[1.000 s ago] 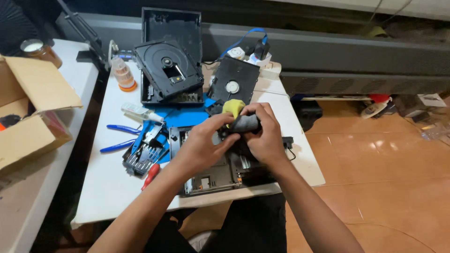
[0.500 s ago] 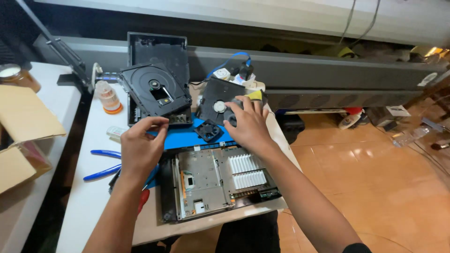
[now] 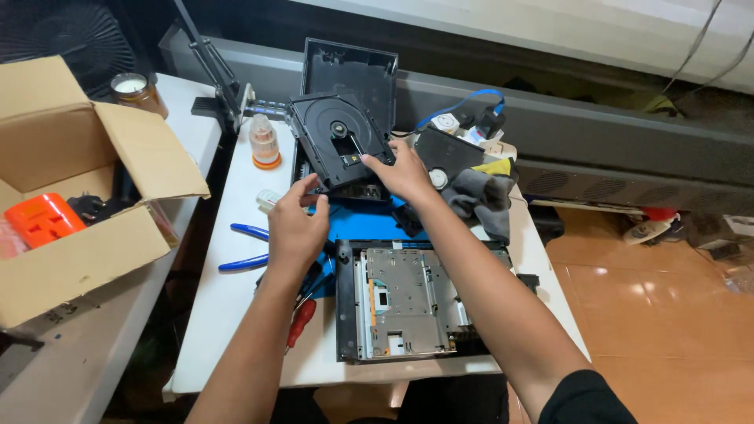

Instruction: Disassembling and reassembling the internal components of a game console, including the motherboard and disc drive.

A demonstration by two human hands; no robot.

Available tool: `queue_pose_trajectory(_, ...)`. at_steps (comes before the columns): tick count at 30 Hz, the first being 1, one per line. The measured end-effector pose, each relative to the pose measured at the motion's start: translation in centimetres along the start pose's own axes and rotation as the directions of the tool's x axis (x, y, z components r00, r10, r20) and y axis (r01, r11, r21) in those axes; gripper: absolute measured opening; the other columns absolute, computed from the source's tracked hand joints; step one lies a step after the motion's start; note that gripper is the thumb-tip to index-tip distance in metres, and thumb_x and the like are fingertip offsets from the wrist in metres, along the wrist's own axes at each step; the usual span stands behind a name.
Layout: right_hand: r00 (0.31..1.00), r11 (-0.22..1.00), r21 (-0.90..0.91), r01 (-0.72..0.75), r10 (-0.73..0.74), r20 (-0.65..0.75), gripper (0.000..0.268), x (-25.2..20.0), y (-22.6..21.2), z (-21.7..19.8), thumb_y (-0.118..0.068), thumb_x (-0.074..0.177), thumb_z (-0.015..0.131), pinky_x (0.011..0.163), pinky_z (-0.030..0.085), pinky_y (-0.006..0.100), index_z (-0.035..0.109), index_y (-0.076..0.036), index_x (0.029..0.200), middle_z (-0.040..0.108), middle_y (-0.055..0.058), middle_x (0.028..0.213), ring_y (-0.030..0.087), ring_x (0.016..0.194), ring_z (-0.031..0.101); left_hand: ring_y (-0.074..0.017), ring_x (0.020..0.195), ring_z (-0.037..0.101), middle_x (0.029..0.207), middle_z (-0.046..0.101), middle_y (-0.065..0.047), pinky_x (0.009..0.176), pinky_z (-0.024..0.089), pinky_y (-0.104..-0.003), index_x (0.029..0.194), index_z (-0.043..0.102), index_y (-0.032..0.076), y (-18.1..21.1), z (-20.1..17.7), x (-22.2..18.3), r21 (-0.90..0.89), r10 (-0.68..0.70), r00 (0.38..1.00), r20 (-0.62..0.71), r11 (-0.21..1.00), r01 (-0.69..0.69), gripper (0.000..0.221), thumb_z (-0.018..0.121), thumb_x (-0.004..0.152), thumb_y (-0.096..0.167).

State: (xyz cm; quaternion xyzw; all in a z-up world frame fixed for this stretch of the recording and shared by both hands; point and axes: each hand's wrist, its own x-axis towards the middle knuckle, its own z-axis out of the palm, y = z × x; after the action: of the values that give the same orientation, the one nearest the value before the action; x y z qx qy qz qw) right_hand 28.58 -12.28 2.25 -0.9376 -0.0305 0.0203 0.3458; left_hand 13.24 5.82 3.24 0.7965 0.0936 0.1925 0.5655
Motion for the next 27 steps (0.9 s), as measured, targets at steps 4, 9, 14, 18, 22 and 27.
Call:
queue_pose_trajectory(4,0.999,0.999,-0.039,0.001,-0.003,-0.039,0.082,3.1,2.4,1.5,-0.060,0.079,0.078,0.111,0.046,0.045,0.056,-0.015,0.143,0.060,0.012,0.131,0.033,0.131,0.059,-0.0402,0.121,0.065,0.144,0.057,-0.029,0.093,0.061,-0.044,0.141,0.058,-0.003,-1.6,0.9,1.0,-0.028,0.033,0.999,0.005,0.999,-0.033,0.051,0.066,0.092,0.007)
queue_pose_trajectory(9,0.998,0.989,0.135,0.064,-0.066,0.012,0.067,5.8,5.3,2.4,-0.042,0.075,0.091,0.093,0.057,0.041,0.068,-0.016,0.132,0.074,0.015,0.116,0.032,0.113,0.071,-0.0405,0.120,0.066,0.132,0.064,-0.032,0.097,0.059,-0.045,0.150,0.051,0.001,-0.4,0.8,0.9,-0.284,-0.093,0.985,0.144,0.950,0.132,0.056,0.067,0.098,0.014)
queue_pose_trajectory(14,0.999,0.933,0.357,0.037,-0.044,0.011,0.066,2.7,5.2,0.2,-0.032,0.076,0.094,0.077,0.059,0.032,0.061,-0.014,0.129,0.073,0.011,0.107,0.021,0.094,0.072,-0.0352,0.118,0.068,0.126,0.069,-0.026,0.095,0.059,-0.043,0.142,0.060,0.008,-0.7,1.4,0.8,-0.387,-0.066,0.992,0.111,0.916,0.104,0.047,0.071,0.097,0.018)
queue_pose_trajectory(18,0.991,0.853,0.521,-0.022,-0.049,0.122,0.067,-1.8,2.5,-1.9,-0.022,0.076,0.093,0.063,0.058,0.022,0.052,-0.010,0.128,0.075,0.009,0.099,0.014,0.080,0.071,-0.0202,0.106,0.075,0.121,0.073,-0.015,0.085,0.062,-0.031,0.116,0.074,0.012,-2.0,2.1,1.2,-0.451,-0.101,0.995,0.019,0.887,0.099,0.029,0.083,0.091,0.023)
queue_pose_trajectory(22,0.992,0.799,0.602,0.000,-0.076,0.101,0.067,-2.9,2.0,-3.0,-0.014,0.072,0.095,0.060,0.057,0.021,0.054,-0.006,0.125,0.073,0.009,0.096,0.014,0.078,0.070,-0.0196,0.094,0.076,0.112,0.069,-0.014,0.082,0.064,-0.031,0.108,0.072,0.004,-2.9,1.5,1.0,-0.538,-0.105,0.994,0.014,0.838,0.096,0.031,0.090,0.084,0.014)
queue_pose_trajectory(27,0.971,0.802,0.571,0.174,-0.236,0.035,0.105,-4.8,5.2,-5.5,-0.013,0.064,0.103,0.073,0.059,0.030,0.034,-0.012,0.143,0.064,0.011,0.105,0.021,0.087,0.067,-0.0144,0.087,0.069,0.105,0.054,-0.008,0.084,0.064,-0.026,0.158,0.033,0.004,-1.6,0.2,-0.1,-0.761,-0.050,0.970,0.238,0.610,0.218,0.093,0.080,0.079,-0.009)
